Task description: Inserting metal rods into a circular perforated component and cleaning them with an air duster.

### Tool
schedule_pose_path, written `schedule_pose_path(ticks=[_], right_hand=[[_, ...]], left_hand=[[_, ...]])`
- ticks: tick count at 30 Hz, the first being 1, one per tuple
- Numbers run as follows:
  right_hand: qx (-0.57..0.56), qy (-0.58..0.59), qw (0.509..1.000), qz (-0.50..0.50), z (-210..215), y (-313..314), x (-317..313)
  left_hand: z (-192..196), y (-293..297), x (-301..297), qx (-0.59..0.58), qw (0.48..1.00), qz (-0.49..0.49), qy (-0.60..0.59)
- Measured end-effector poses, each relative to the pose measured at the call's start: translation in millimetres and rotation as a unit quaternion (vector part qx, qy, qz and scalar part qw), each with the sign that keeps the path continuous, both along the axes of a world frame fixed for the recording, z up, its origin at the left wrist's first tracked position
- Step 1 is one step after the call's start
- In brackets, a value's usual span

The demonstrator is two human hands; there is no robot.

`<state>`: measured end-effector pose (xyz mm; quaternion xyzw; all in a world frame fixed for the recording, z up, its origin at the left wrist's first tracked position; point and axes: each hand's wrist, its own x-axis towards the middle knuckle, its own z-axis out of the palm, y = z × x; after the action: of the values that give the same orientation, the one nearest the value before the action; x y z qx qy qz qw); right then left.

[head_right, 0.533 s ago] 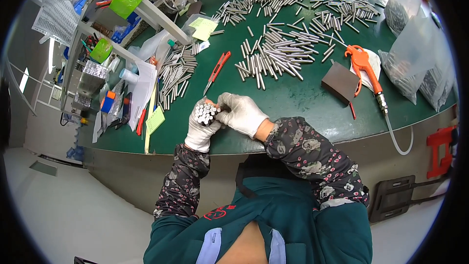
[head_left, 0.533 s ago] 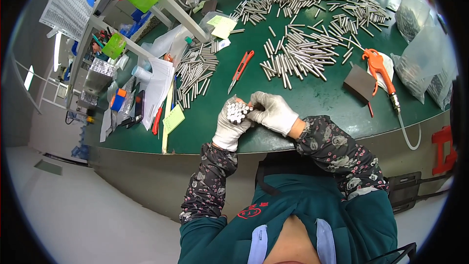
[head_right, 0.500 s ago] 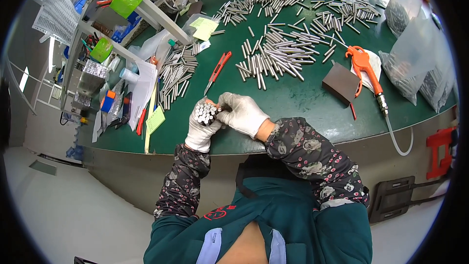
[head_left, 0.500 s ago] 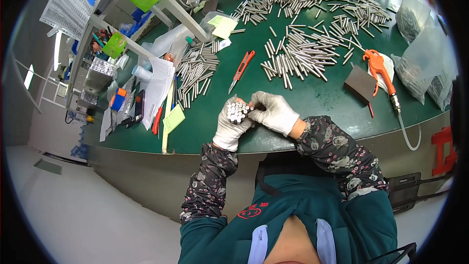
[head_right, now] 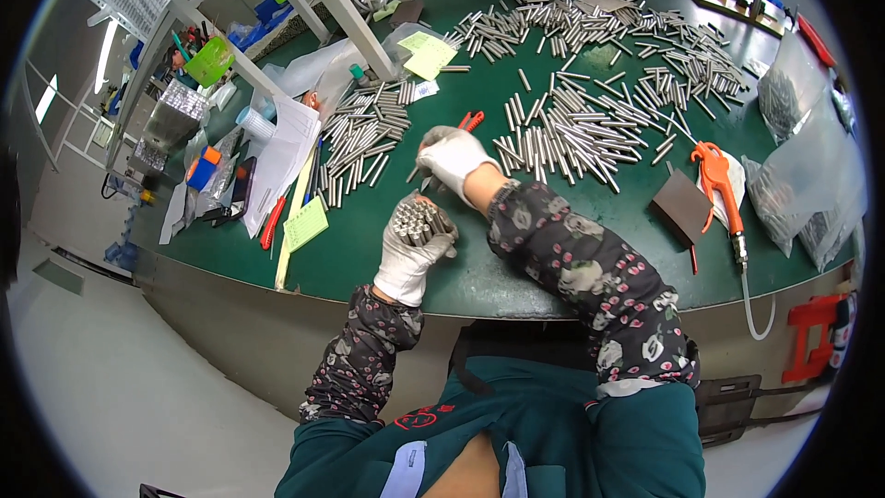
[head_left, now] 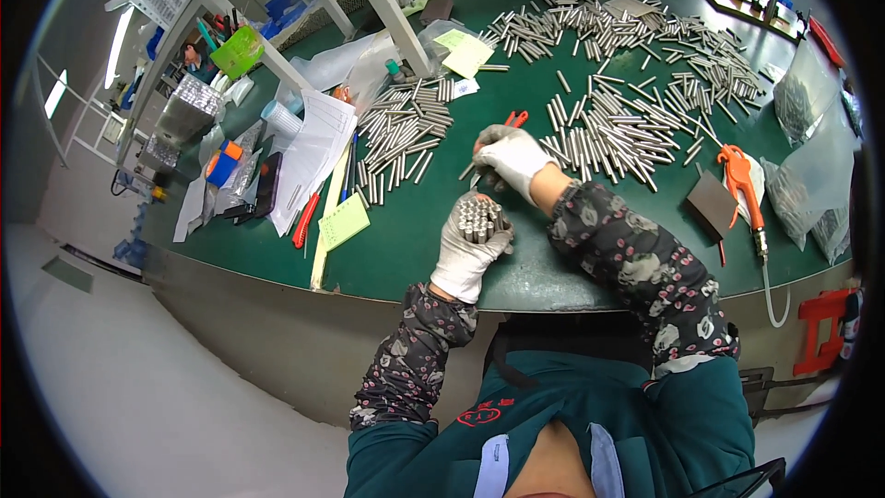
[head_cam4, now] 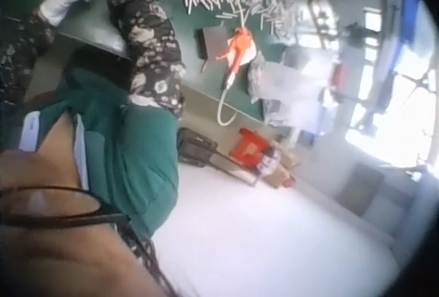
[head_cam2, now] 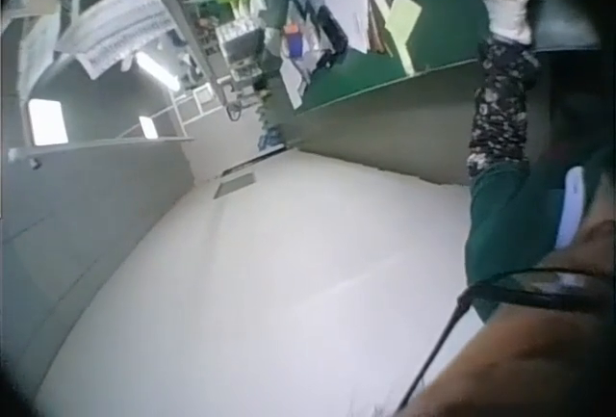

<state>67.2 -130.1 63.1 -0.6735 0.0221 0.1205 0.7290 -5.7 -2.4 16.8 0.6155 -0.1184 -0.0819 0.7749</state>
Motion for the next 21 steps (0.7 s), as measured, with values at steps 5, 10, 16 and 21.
schedule_pose_path(ticks=[5, 10, 16, 21], right_hand=[[0.076, 0.073, 0.991, 0.078, 2, 32, 39], [0.113, 0.08, 0.989, 0.05, -5, 32, 45], [-0.049, -0.032, 0.996, 0.064, 23, -22, -20], [-0.077, -0.096, 0.98, 0.158, 8, -44, -68]], left_hand=[[-1, -4, -3, -0.039, 0.999, 0.011, 0.021], [-7, 0, 0, -0.029, 0.999, 0.019, 0.002], [-1, -2, 1, -0.016, 1.0, -0.01, 0.023], [-3, -3, 3, 0.014, 0.999, -0.024, -0.028]])
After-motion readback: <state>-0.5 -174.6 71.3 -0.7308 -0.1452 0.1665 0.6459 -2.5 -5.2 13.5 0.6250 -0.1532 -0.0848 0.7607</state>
